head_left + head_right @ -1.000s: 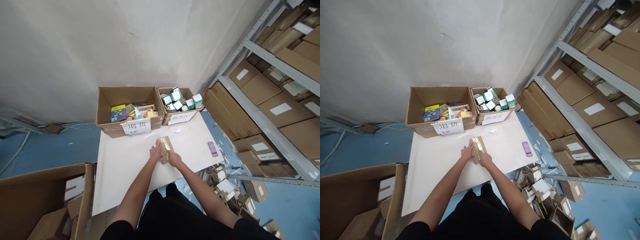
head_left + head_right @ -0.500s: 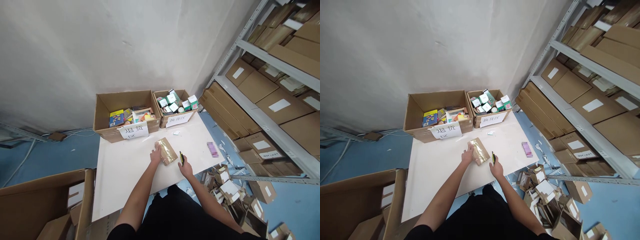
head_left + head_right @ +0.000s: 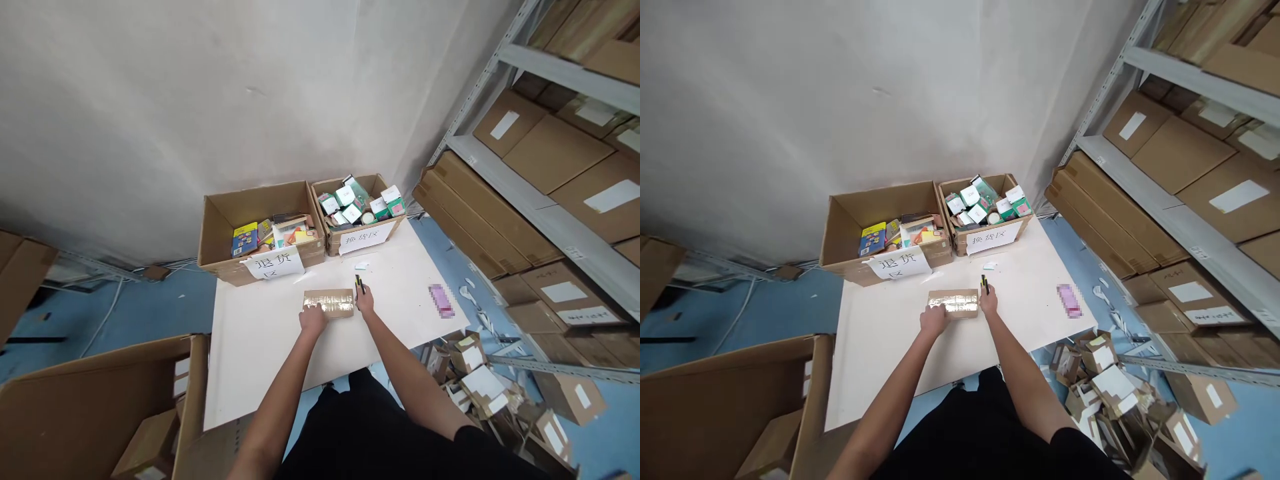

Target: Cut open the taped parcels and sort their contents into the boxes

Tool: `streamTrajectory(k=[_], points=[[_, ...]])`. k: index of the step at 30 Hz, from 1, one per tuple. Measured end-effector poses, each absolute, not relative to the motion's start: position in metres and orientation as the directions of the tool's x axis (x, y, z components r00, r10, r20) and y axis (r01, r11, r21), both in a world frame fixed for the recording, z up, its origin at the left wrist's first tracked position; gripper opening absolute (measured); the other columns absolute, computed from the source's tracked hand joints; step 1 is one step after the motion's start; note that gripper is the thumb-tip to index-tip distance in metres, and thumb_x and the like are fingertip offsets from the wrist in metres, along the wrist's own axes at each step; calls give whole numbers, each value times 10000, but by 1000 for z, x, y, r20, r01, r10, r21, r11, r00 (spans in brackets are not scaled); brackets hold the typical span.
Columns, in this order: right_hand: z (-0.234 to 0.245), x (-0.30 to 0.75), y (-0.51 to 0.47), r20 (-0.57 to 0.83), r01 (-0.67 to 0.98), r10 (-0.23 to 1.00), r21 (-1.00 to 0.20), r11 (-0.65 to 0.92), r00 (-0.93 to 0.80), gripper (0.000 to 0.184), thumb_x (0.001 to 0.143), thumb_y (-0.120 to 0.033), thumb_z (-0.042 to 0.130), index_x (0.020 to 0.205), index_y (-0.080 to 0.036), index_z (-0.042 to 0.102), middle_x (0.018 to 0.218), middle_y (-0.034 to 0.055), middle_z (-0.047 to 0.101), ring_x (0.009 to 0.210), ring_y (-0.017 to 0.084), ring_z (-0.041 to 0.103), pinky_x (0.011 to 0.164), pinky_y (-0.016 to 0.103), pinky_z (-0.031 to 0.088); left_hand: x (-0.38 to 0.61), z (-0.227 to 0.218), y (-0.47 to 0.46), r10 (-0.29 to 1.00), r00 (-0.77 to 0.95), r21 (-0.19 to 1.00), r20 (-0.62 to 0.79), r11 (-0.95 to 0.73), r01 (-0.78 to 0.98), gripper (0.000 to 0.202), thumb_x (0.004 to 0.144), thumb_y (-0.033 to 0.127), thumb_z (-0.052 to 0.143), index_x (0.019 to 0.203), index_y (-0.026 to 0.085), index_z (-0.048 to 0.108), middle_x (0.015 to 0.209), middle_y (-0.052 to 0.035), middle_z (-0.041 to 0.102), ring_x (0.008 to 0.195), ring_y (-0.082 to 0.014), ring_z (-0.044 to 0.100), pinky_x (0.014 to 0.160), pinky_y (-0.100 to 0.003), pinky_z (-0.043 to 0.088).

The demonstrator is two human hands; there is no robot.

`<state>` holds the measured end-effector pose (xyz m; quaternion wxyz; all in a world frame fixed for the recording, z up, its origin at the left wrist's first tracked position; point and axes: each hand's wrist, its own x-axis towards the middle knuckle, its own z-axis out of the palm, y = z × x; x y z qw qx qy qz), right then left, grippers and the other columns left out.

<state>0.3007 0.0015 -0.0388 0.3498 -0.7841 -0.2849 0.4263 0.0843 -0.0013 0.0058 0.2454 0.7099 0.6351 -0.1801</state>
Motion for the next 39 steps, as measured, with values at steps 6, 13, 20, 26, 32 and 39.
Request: streamTrajectory(k=[6, 13, 20, 26, 32, 39], points=[[-41, 326, -41, -575, -199, 753, -818, -540, 320, 369, 854, -476, 723, 1009, -248, 477, 738, -34, 681, 571, 155, 681, 535, 230, 511, 95, -11, 16, 763, 349, 220, -544, -272, 937, 724, 994, 509, 462, 1665, 344, 250, 1776, -19, 145, 1626, -350, 66, 1276, -545, 195], [-37, 323, -49, -700, 65, 681, -685, -725, 216, 346, 983, -534, 563, 838, -232, 475, 561, -67, 547, 369, 98, 506, 409, 203, 410, 91, -34, 11, 776, 364, 198, -515, -305, 931, 747, 1008, 539, 427, 1683, 370, 156, 1783, -7, 53, 1632, -354, -12, 1285, -593, 147], [-28, 320, -36, -690, 158, 701, -683, -713, 181, 331, 1000, -482, 581, 817, -228, 473, 507, -72, 520, 354, 100, 492, 397, 198, 387, 92, -33, 11, 770, 354, 190, -531, -299, 935, 749, 1006, 527, 440, 1678, 413, 129, 1784, 3, 64, 1632, -354, -5, 1280, -616, 152], [-22, 320, -54, -693, 243, 704, -664, -707, 156, 326, 1013, -489, 566, 839, -230, 473, 506, -82, 512, 358, 102, 487, 422, 202, 397, 93, -33, 9, 776, 358, 195, -520, -301, 934, 750, 997, 537, 454, 1676, 407, 162, 1781, 9, 101, 1631, -355, 3, 1287, -599, 141], [-26, 324, -77, -693, 332, 704, -634, -699, 159, 337, 1011, -497, 574, 835, -227, 477, 512, -87, 519, 358, 92, 492, 438, 187, 393, 96, -27, 10, 786, 342, 181, -515, -290, 940, 754, 986, 509, 491, 1671, 391, 200, 1782, 3, 95, 1632, -350, 21, 1289, -570, 155], [-41, 317, -99, -621, 248, 688, -648, -720, 376, 295, 1049, -510, 429, 953, -235, 477, 644, -54, 594, 433, 117, 587, 479, 213, 472, 87, -9, 33, 833, 340, 235, -437, -259, 937, 681, 972, 493, 526, 1614, 325, 371, 1746, -76, 253, 1596, -352, 198, 1230, -536, 304]])
